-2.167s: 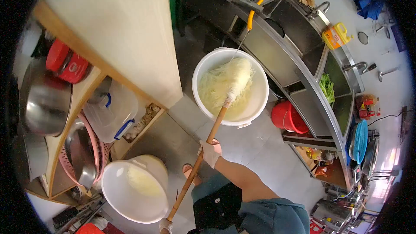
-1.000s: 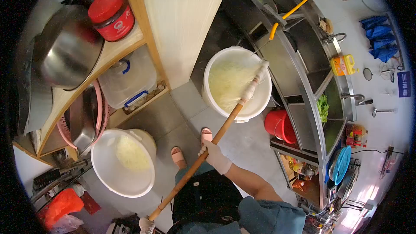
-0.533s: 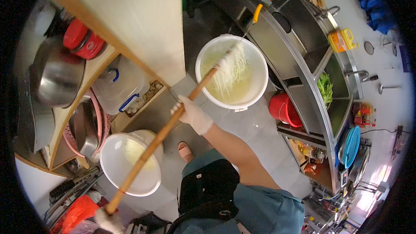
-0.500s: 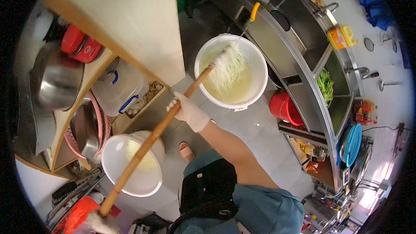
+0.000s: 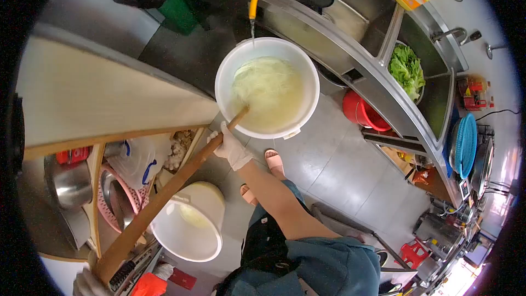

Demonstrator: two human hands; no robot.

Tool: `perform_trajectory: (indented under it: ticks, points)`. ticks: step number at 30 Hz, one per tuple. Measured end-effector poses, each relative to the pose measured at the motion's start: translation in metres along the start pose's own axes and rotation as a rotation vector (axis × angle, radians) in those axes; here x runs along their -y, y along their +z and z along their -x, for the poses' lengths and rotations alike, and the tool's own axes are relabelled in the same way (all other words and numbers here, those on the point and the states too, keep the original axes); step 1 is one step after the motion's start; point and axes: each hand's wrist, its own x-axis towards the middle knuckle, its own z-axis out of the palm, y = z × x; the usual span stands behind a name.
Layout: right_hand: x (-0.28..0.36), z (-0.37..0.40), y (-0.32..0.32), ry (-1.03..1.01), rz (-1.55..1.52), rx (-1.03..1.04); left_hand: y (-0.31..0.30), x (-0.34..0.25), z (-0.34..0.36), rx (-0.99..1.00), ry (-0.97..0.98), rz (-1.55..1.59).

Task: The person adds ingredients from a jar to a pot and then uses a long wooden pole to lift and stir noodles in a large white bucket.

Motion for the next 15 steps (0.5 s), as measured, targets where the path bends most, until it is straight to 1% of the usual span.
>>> perform_trajectory:
  ticks: [1, 2, 3, 5, 7, 8, 9, 10, 11, 13, 14, 15]
  points:
    - [0.013, -0.013, -0.007, 0.001, -0.013, 0.004, 0.002, -0.007, -0.02, 0.057, 0.067, 0.015]
    - [0.024, -0.024, -0.015, -0.046, -0.013, -0.035, 0.013, -0.014, -0.039, 0.03, 0.158, 0.078]
    - [0.034, -0.037, -0.023, -0.09, -0.015, -0.073, 0.049, -0.04, -0.022, 0.065, 0.011, 0.224]
    - [0.055, -0.055, -0.039, -0.116, -0.036, -0.076, 0.062, -0.072, -0.051, 0.325, -0.022, 0.313]
    - [0.077, -0.06, -0.051, -0.131, -0.114, -0.124, 0.088, -0.11, -0.063, 0.205, -0.016, 0.39]
    - [0.08, -0.063, -0.059, -0.111, -0.122, -0.08, 0.099, -0.121, -0.062, 0.204, -0.003, 0.383]
    - [0.082, -0.057, -0.064, -0.109, -0.139, -0.091, 0.109, -0.129, -0.057, 0.301, -0.042, 0.4]
    - [0.08, -0.046, -0.076, -0.132, 0.064, -0.022, 0.119, -0.135, -0.051, 0.404, -0.069, 0.421]
    - [0.082, -0.031, -0.082, -0.153, 0.275, 0.056, 0.128, -0.14, -0.051, 0.407, -0.049, 0.426]
    - [0.107, 0.022, -0.107, -0.118, 0.411, 0.038, 0.144, -0.149, -0.05, 0.479, -0.057, 0.551]
    - [0.118, 0.026, -0.137, -0.142, 0.431, 0.017, 0.149, -0.154, -0.048, 0.479, -0.053, 0.555]
    - [0.138, -0.002, -0.184, -0.214, 0.335, -0.003, 0.155, -0.159, -0.046, 0.495, -0.081, 0.572]
